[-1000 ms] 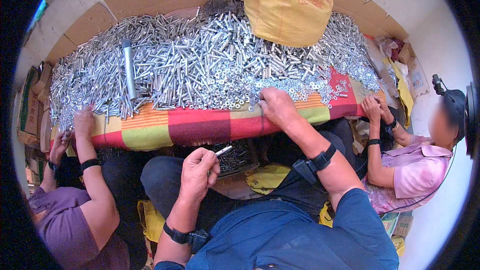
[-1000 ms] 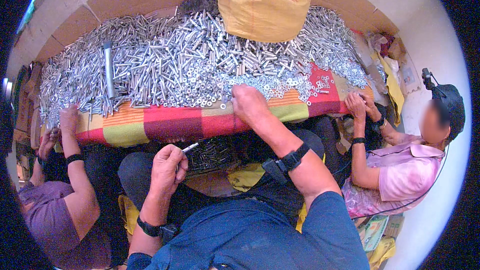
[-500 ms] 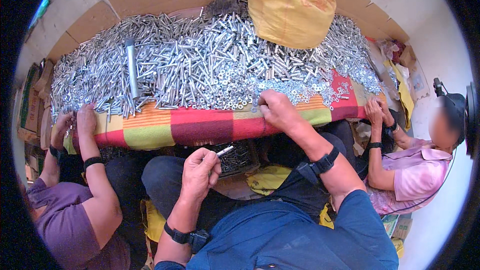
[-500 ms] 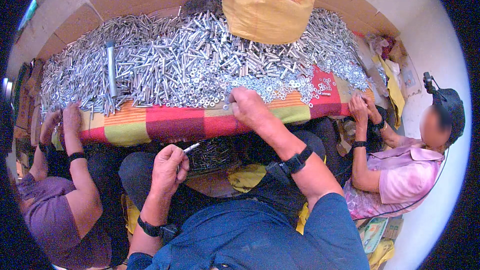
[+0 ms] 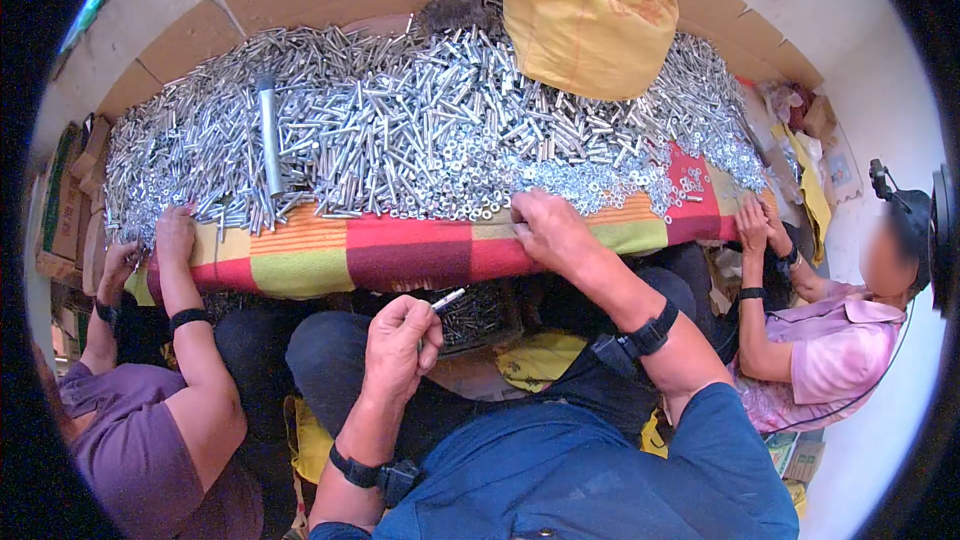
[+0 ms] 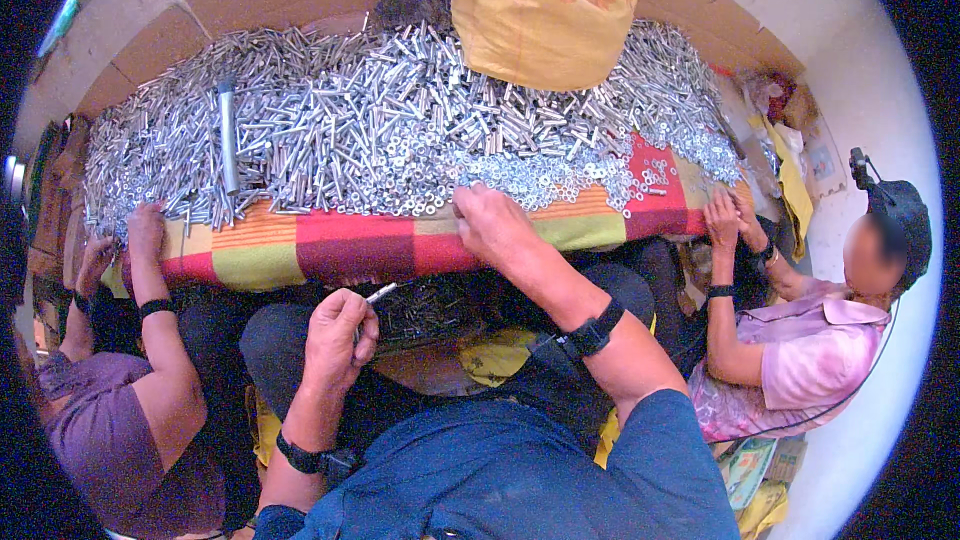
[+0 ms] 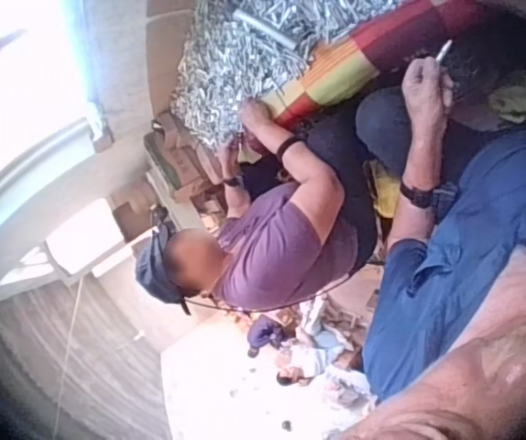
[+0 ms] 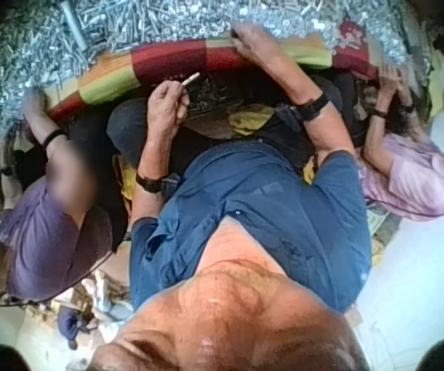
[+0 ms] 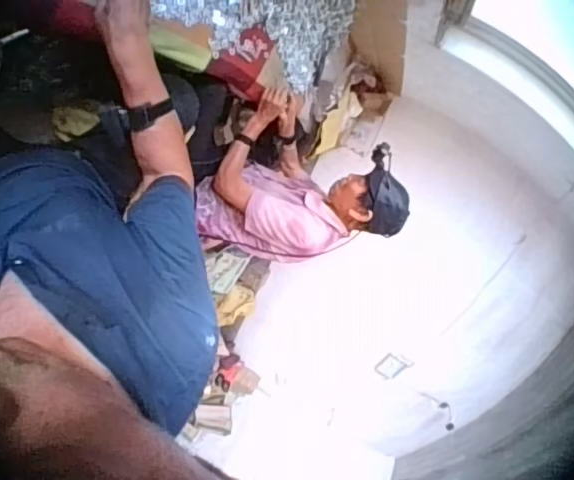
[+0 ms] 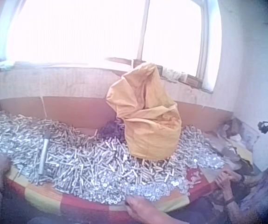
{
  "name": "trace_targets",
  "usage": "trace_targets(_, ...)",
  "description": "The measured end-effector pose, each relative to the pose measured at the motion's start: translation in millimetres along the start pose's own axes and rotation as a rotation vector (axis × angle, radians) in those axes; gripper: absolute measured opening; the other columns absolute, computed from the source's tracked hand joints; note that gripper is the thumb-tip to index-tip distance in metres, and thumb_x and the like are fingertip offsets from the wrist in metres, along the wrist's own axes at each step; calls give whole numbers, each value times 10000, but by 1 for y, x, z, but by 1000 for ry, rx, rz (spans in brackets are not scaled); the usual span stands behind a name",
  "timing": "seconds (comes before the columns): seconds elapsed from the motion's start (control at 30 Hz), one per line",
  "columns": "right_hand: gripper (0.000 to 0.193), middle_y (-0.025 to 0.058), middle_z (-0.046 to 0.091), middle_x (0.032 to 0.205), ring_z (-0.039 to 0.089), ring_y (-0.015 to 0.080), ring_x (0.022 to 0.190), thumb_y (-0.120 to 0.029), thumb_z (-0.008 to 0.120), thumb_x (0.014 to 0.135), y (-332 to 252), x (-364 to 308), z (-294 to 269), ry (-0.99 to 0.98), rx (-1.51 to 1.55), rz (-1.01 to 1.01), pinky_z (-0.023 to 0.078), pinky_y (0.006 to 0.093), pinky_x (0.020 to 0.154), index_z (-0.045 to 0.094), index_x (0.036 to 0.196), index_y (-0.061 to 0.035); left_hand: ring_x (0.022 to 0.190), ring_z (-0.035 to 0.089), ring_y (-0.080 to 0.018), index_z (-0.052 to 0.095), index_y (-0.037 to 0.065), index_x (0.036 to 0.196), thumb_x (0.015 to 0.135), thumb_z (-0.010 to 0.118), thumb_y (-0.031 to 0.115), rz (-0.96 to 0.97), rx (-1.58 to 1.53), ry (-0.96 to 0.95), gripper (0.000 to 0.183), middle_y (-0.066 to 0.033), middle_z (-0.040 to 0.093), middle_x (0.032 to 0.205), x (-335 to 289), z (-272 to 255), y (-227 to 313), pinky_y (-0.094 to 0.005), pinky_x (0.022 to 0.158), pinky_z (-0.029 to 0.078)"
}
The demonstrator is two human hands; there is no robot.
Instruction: Assembling metal bolts with washers and nuts from a large pile.
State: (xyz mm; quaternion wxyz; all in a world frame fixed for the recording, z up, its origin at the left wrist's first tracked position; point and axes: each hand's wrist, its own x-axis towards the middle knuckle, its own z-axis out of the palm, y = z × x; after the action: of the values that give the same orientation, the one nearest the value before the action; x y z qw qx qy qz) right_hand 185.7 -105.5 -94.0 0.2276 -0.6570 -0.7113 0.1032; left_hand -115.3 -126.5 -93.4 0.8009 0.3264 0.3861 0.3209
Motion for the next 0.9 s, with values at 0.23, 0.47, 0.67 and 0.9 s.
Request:
trace_targets(0.23, 91, 178, 662, 775, 667, 355, 700, -22, 651, 832, -25, -3, -1, 76, 111, -59, 530, 430, 646, 606, 903, 12, 433, 451, -86, 576, 73, 875, 1025, 613, 286, -14, -10, 15, 263, -47, 593, 683, 0, 0, 2, -224, 366, 305)
trace_targets(0.47, 157, 49, 645, 748, 632, 125, 597, -92, 699, 909, -89, -25, -8, -299, 1291, 416, 501, 271, 532, 621, 998, 13, 420, 432, -88, 549, 83, 853, 1023, 583, 217, -23, -53, 43, 218, -53, 583, 683, 1, 6, 7, -222, 360, 315)
trace_targets(0.67, 145, 48, 653, 751, 631, 125, 591, -70, 693, 917, -90, -27, 7, -318, 1497, 498, 495, 264, 519, 624, 1015, 10, 431, 439, -85, 556, 77, 864, 1013, 616, 236, 9, -3, 16, 226, -51, 586, 680, 0, 4, 4, -221, 371, 312)
trace_targets(0.9, 128, 36, 665, 765, 649, 100, 608, -96, 677, 948, -82, -32, 11, -461, 1755, 682, 530, 234, 540, 636, 1025, -2, 414, 417, -85, 543, 80, 861, 1003, 628, 233, -4, 27, 6, 226, -49, 570, 656, 0, 6, 5, -228, 359, 296)
